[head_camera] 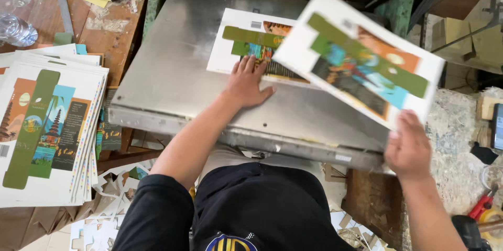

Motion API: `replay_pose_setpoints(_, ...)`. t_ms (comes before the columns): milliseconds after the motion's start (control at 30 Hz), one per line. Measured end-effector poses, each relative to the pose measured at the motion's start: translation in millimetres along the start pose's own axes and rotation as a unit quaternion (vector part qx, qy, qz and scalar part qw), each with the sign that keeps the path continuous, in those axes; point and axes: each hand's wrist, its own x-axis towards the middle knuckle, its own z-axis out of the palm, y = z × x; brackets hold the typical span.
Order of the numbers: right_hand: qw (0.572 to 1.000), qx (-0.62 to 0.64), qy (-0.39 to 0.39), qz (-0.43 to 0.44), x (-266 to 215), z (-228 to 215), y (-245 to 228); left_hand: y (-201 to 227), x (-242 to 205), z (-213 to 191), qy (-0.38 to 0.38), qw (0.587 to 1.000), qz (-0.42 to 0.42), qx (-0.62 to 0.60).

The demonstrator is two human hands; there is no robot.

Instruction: The person operates a green die-cutting machine to cut printed cardboard sheets into box shapes. They feed sheets into the machine, pull the lever to activate the cut, and remove the finished pieces. The person then inspects the cut edges and folds the resulting box blanks.

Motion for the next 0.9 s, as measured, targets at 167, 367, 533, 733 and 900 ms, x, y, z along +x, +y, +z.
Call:
replay_pose_setpoints(167, 0.995, 0.056, -0.011, -0.079, 60.3, 112.3, -28.8, 4.5, -128.1, 74.0, 0.249, 0.964, 0.091, 0.035)
replay_pose_setpoints(367, 0.958, 0.117, -0.248, -0.085, 128.2, 168.8, -6.0, -57.6, -259.7, 80.5, 0.257, 0.964, 0.040, 0.061)
replay_pose_setpoints(533, 0.879, 0.121, -0.424, 0.182, 243.2, 74.0, -57.2, -149.1, -314.6, 52.2, 0.397, 0.894, -0.123, 0.170)
replay_pose_setpoints(733, 0.995, 0.101, -0.008, 0.001, 192.2, 35.4, -58.9, -267.7, -323.0, 96.9, 0.562, 0.729, -0.287, 0.265)
replay_pose_setpoints(900, 0.865, 0.017, -0.309, 0.395, 59.3, 34.8, -8.5, -292.0, -309.4, 143.3, 0.270, 0.776, -0.557, -0.120)
